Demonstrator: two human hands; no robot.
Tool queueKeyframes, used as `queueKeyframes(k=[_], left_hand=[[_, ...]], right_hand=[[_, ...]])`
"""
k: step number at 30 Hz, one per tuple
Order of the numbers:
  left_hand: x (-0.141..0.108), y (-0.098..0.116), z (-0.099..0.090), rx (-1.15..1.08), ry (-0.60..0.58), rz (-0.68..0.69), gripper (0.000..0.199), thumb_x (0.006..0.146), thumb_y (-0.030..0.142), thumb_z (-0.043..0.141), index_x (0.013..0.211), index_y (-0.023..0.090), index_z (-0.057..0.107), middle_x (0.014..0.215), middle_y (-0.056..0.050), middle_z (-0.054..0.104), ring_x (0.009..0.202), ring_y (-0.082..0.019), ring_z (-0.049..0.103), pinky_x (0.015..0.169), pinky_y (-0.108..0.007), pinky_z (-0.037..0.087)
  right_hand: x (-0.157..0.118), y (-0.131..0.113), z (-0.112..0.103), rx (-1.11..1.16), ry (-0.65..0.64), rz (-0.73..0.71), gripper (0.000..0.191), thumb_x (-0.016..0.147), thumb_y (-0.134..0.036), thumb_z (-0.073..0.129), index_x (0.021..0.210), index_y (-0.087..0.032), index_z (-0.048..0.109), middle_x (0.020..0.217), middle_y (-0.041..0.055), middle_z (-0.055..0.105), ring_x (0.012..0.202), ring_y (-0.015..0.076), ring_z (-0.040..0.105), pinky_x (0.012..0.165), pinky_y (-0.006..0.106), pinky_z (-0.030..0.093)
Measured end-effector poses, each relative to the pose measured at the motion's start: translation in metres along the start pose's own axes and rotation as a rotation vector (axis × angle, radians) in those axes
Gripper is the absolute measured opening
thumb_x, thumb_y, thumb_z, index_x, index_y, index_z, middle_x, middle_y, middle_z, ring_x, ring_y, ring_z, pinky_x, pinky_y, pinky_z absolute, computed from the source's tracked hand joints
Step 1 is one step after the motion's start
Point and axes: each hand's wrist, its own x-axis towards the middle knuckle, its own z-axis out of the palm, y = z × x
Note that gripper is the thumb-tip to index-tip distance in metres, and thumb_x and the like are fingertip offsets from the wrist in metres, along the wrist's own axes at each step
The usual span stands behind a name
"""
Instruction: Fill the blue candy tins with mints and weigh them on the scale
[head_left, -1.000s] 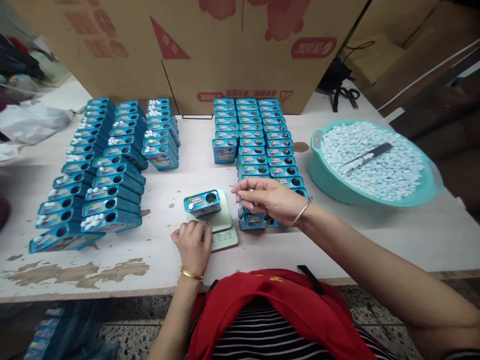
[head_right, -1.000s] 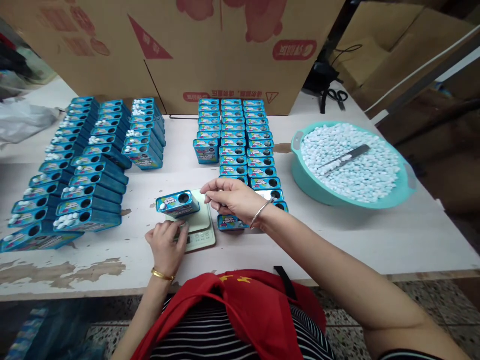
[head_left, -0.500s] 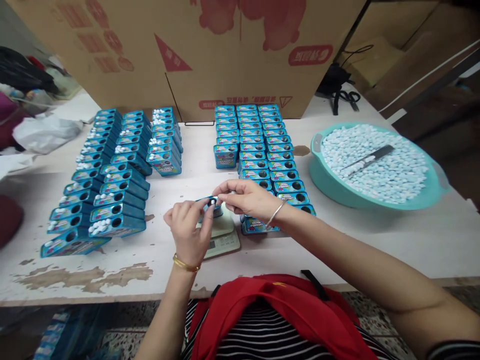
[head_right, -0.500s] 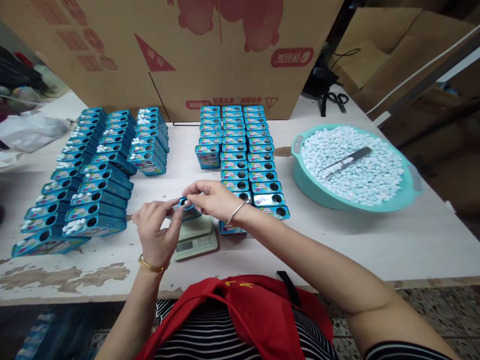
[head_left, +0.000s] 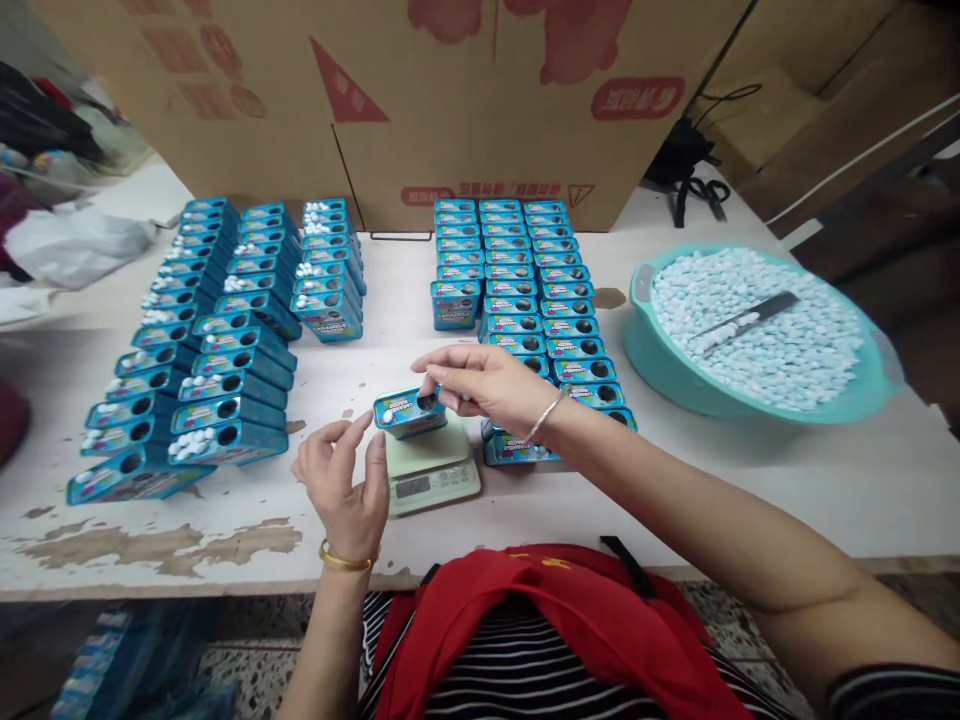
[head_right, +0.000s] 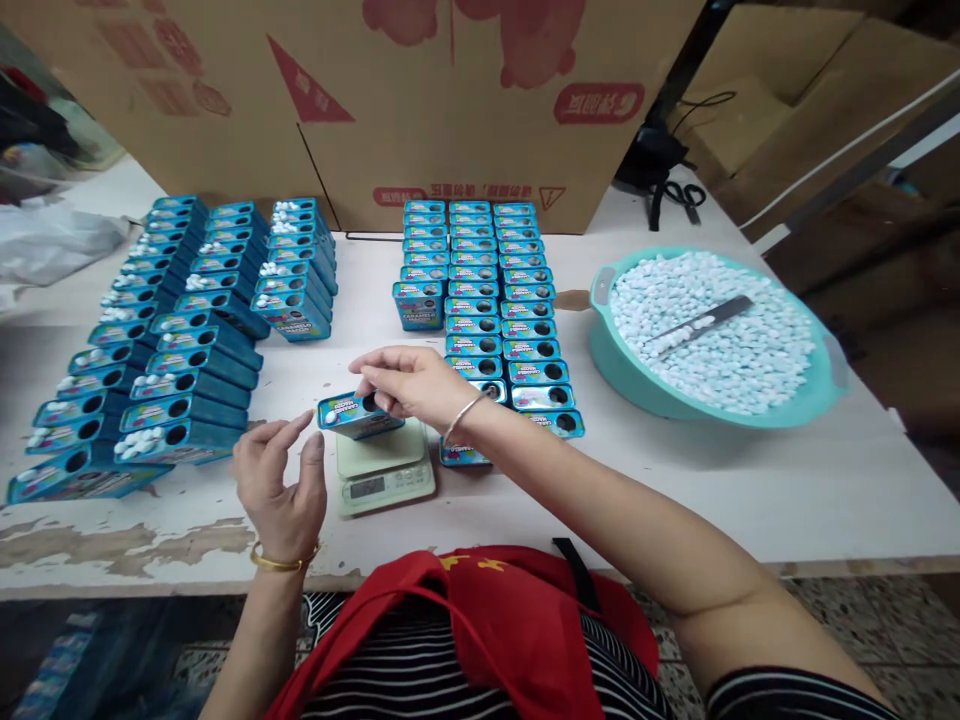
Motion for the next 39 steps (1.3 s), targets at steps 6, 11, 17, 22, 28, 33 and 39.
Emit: queueKeyframes(k=[6,11,17,22,28,33,39], left_hand=[[-0.001,-0.003,0.001,-0.049,-0.008,0.026,0.029,0.086,0.023,0.056,0.114,0.022,0.062,0.113,-0.010,0.057,0.106,-0.020,0.051,0.091,-0.038,0.036],[-0.003,-0.004,0.000,-0.055,-0.022,0.019,0.030,0.085,0.020,0.056,0.115,0.022,0.062,0.118,-0.011,0.057,0.110,-0.021,0.050,0.092,-0.039,0.037],[0.000,0.001,0.006,-0.039,-0.063,0.084,0.031,0.085,0.021,0.057,0.115,0.023,0.062,0.123,-0.011,0.055,0.115,-0.023,0.049,0.096,-0.042,0.036],[0.000,0.003,0.008,-0.023,-0.065,0.105,0.031,0.083,0.021,0.059,0.114,0.024,0.062,0.122,-0.010,0.056,0.116,-0.024,0.050,0.098,-0.043,0.035],[0.002,0.003,0.011,0.018,-0.057,0.125,0.030,0.082,0.022,0.061,0.112,0.024,0.063,0.121,-0.010,0.057,0.115,-0.024,0.050,0.098,-0.043,0.034],[0.009,0.013,0.018,0.069,-0.157,0.208,0.036,0.083,0.026,0.060,0.119,0.026,0.059,0.134,-0.010,0.050,0.126,-0.027,0.042,0.102,-0.045,0.028],[0.017,0.008,0.009,0.006,-0.071,0.107,0.045,0.084,0.028,0.059,0.128,0.025,0.051,0.135,-0.011,0.048,0.127,-0.025,0.042,0.104,-0.044,0.030]], right_hand=[[-0.027,0.000,-0.027,0.261,0.146,0.063,0.025,0.078,-0.001,0.049,0.097,-0.013,0.060,0.079,0.0036,0.062,0.057,0.0045,0.049,0.045,0.014,0.037],[-0.039,0.009,-0.040,0.275,0.115,0.028,0.016,0.083,-0.011,0.054,0.098,-0.013,0.059,0.075,0.0016,0.060,0.053,0.0041,0.044,0.044,0.015,0.034],[-0.038,0.017,-0.042,0.212,0.072,-0.039,0.017,0.085,-0.025,0.058,0.097,-0.012,0.056,0.072,0.0000,0.059,0.045,0.0026,0.037,0.039,0.017,0.019],[-0.036,0.017,-0.040,0.134,0.034,-0.057,0.020,0.086,-0.031,0.058,0.092,-0.013,0.053,0.068,-0.0004,0.059,0.042,0.0025,0.035,0.039,0.019,0.015],[-0.029,0.018,-0.034,0.016,0.008,-0.092,0.021,0.084,-0.035,0.058,0.084,-0.014,0.054,0.055,-0.0050,0.053,0.036,0.0018,0.031,0.037,0.018,0.017],[-0.019,0.016,-0.024,-0.039,-0.012,-0.071,0.025,0.083,-0.038,0.059,0.082,-0.014,0.054,0.047,-0.0082,0.046,0.036,0.0015,0.028,0.037,0.018,0.015],[-0.011,0.016,-0.016,-0.101,-0.005,-0.108,0.037,0.071,-0.048,0.069,0.077,-0.014,0.056,0.046,-0.0111,0.035,0.041,0.0019,0.025,0.040,0.019,0.016]])
